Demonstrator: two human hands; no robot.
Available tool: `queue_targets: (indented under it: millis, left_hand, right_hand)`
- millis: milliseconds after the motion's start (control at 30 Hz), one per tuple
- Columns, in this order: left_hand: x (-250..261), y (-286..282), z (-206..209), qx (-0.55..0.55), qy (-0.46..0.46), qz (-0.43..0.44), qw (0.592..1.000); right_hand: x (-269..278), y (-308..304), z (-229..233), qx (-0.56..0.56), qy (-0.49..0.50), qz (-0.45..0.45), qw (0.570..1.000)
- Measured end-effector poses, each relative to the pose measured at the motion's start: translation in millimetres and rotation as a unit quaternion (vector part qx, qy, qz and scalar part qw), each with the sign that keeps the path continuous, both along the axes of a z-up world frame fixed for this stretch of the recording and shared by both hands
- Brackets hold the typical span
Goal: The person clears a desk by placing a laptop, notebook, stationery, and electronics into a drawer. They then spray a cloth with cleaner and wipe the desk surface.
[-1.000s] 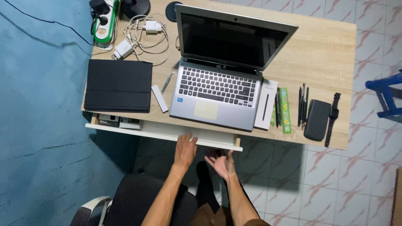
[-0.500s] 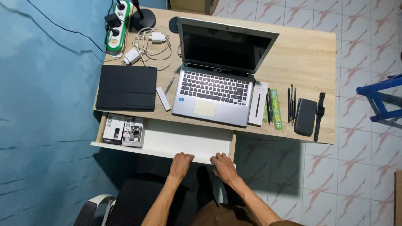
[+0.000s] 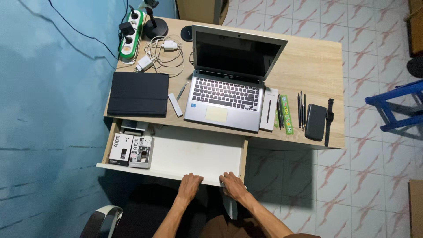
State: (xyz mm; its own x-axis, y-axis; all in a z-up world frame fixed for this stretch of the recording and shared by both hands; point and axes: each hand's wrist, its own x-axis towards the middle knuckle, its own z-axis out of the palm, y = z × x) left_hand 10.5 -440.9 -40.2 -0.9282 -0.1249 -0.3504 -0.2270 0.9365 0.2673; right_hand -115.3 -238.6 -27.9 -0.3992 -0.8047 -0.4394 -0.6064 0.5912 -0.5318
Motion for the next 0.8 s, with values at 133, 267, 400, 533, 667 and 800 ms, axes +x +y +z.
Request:
queue_targets:
  millis: [133, 267, 400, 533, 667, 800]
  left_hand:
    - [4.1, 0.6, 3.4, 0.004, 0.187, -0.042, 0.981]
    - [5.8, 2.4, 17.1, -0.026, 0.149, -0.061, 0.987]
    - [-21.5, -8.3, 34.0, 0.043, -0.124, -0.055, 0.990]
    - [-93.0, -43.8, 54.7, 0.097, 0.013, -0.021, 0.995]
    - [-204.8, -91.2, 116.7, 0.042, 0.147, 0.016, 0.988]
    - [-314.8, -122.7, 190.6, 0.009, 0.253, 0.009, 0.967]
  right_hand:
    - [6.6, 7.2, -2.0, -0.028, 0.014, 0.001, 1.000]
    - [7.0, 3.1, -0.4, -0.002, 0.022, 0.018, 1.000]
    - [-8.7, 6.0, 15.1, -0.015, -0.046, -0.019, 0.999]
    - [-90.5, -4.0, 44.6, -0.077, 0.019, -0.118, 0.990]
    - [-210.4, -21.0, 106.6, -0.231, 0.171, -0.203, 0.936]
    - [-329.0, -40.7, 169.5, -0.252, 0.318, -0.227, 0.885]
